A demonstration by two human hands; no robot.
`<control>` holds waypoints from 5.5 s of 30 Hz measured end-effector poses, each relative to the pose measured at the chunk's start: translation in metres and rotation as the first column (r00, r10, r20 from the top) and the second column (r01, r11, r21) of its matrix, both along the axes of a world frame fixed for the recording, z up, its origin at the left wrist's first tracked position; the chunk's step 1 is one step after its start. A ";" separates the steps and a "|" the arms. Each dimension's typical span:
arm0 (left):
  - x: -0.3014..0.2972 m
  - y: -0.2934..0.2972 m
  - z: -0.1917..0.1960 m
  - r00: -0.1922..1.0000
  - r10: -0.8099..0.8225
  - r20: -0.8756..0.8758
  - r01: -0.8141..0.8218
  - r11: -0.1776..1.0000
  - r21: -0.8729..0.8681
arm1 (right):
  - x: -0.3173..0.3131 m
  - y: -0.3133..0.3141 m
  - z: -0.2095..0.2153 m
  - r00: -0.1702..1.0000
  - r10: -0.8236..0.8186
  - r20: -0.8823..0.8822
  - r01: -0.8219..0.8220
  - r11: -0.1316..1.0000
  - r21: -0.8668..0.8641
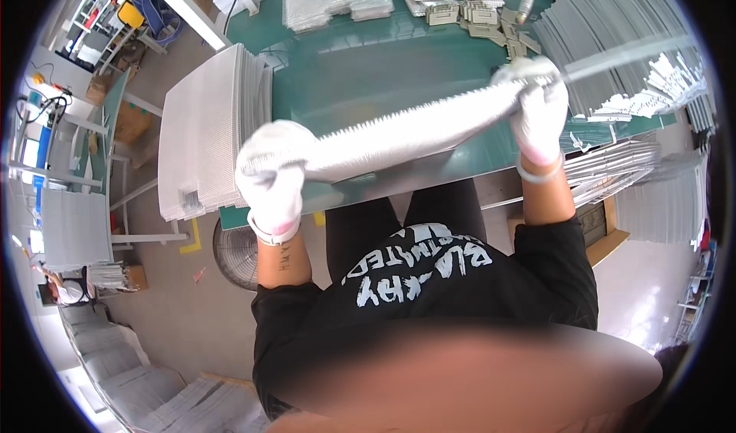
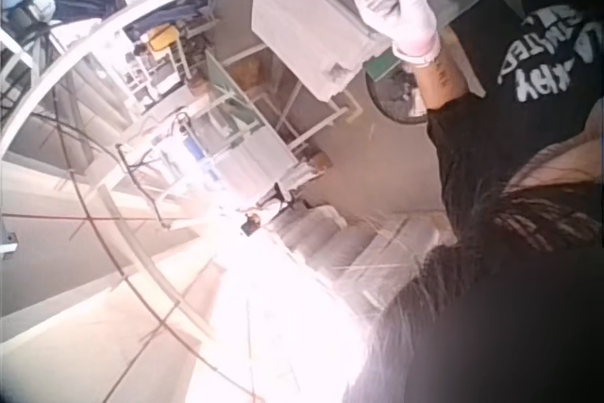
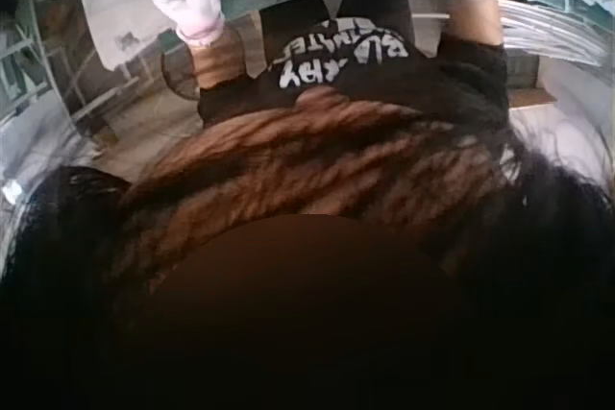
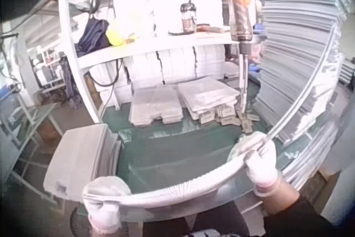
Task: Assemble air filters by placing mesh into frames and securing them using manual and power tools.
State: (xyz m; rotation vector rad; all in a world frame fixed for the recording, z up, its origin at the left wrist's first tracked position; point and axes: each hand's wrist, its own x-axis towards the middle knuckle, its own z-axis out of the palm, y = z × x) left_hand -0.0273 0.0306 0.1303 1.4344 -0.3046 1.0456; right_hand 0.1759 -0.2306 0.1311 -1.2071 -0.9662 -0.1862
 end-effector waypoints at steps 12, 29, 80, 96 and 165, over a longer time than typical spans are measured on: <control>-0.015 0.032 -0.112 0.700 0.042 -0.713 0.562 0.584 0.586 | -0.021 -0.048 -0.015 0.529 0.813 0.242 -0.788 0.577 -0.216; -0.012 0.028 -0.107 0.737 0.356 -0.575 0.440 0.392 0.808 | -0.054 -0.056 -0.011 0.789 0.580 0.204 -0.572 0.814 -0.101; 0.035 0.004 0.000 0.915 0.357 -0.190 -0.401 0.861 -0.312 | -0.030 0.051 -0.128 0.804 -0.492 0.332 0.594 0.676 -0.436; -0.025 -0.009 -0.027 0.981 -0.171 0.090 0.137 0.943 0.303 | -0.010 -0.014 -0.015 0.911 0.385 0.147 -0.398 0.914 0.079; 0.029 0.036 -0.020 0.946 0.298 -0.130 -0.316 0.937 -0.152 | 0.006 0.040 0.030 0.996 -0.092 0.001 0.092 0.994 0.060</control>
